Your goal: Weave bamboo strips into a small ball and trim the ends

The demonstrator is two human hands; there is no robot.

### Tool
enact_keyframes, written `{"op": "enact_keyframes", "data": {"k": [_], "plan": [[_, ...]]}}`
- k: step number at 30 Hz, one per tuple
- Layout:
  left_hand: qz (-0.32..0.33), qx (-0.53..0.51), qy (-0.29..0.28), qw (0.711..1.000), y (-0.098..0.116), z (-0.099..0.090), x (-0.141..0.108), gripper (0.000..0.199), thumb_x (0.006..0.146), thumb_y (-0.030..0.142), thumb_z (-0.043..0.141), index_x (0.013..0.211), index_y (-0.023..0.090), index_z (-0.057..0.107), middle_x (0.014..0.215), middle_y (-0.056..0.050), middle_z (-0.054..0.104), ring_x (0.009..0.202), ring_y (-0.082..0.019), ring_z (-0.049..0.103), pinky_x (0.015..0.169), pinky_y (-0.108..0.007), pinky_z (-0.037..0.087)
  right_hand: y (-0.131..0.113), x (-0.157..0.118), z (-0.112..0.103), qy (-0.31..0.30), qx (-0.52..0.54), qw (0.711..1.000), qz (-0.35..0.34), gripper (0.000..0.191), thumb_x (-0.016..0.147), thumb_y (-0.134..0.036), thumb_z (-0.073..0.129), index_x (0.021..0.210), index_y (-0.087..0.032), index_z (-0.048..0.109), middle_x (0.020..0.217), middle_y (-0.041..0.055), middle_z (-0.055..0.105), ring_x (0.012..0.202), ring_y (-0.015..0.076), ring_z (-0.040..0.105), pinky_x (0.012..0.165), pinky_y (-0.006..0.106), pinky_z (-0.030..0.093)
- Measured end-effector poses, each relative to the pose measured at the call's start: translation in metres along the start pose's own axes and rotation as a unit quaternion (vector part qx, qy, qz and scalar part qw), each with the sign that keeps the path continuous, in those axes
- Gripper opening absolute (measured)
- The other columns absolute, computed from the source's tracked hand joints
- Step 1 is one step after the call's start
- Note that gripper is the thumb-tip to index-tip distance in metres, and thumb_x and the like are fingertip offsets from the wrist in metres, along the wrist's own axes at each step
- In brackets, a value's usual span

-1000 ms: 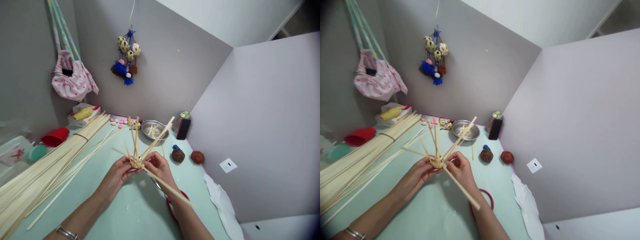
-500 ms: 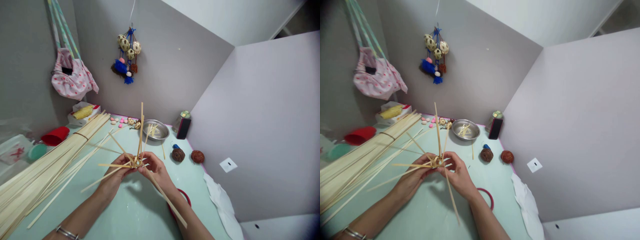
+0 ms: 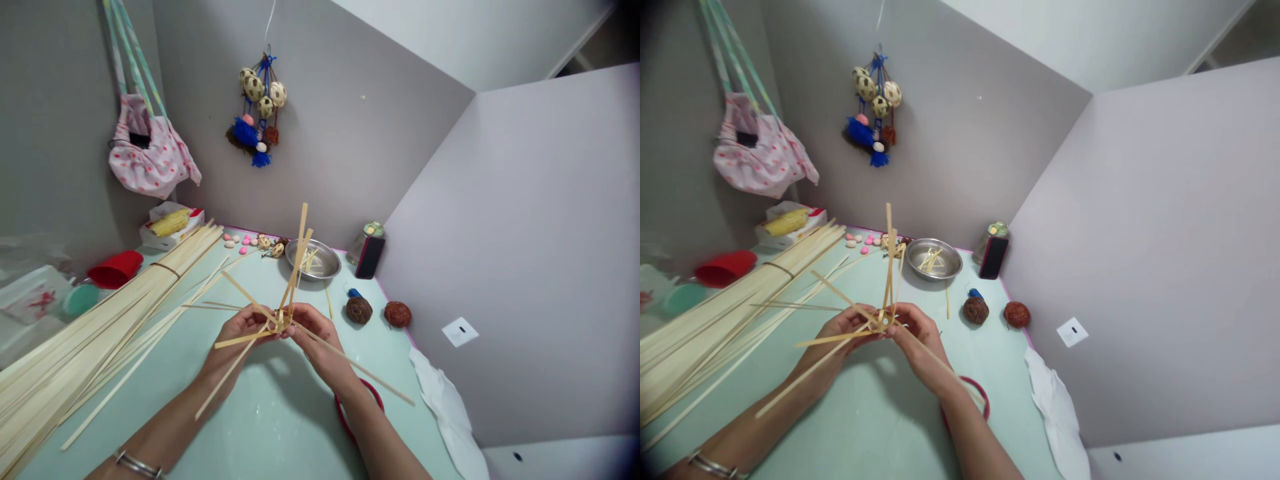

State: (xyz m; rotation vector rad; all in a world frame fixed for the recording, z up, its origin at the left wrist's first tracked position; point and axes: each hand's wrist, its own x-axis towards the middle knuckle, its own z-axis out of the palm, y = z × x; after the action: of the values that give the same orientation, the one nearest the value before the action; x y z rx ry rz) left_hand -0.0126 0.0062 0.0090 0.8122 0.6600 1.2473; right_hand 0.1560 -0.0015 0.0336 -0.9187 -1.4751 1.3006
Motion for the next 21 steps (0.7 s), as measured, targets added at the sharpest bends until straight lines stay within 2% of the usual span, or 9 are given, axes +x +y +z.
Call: {"op": "enact_keyframes", "data": {"k": [6,12,21], "plan": [[0.013,0.007,0.014,1.0,-0.0026,0.0014,0.0006,0.029,0.063,0.029,0.087,0.085,0.02,0.072,0.082,-0.003,0.076,0.075,-0.021,0.071,0.075,-0.031,0.055,0.0025,0.0018,-0.0004,-0.017,0.02,1.0,0.011,0.027,0.086,-0.036,0.07,0.109,-0.022,0.065,0.104,0.0052,0.07,0.092,0.0199,0.066,0.086,0.034,0.052],[0.01,0.036,0.006,0.999,-0.0016,0.0033,-0.0009,0.022,0.067,0.028,0.084,0.083,0.017,0.074,0.081,-0.006,0.076,0.073,-0.02,0.069,0.071,-0.029,0.053,0.0058,0.0038,-0.0019,-0.008,0.031,0.999,0.023,0.028,0.084,-0.039,0.071,0.106,-0.023,0.065,0.099,0.0038,0.071,0.086,0.0191,0.067,0.083,0.034,0.053],[0.01,0.062,0.014,0.998,0.0037,0.0103,-0.004,0.02,0.068,0.029,0.084,0.08,0.018,0.073,0.083,-0.005,0.076,0.078,-0.02,0.07,0.076,-0.031,0.054,0.0033,0.003,0.0006,-0.011,0.024,1.0,0.008,0.026,0.086,-0.037,0.07,0.107,-0.022,0.063,0.101,0.0042,0.071,0.089,0.019,0.067,0.083,0.033,0.052]]}}
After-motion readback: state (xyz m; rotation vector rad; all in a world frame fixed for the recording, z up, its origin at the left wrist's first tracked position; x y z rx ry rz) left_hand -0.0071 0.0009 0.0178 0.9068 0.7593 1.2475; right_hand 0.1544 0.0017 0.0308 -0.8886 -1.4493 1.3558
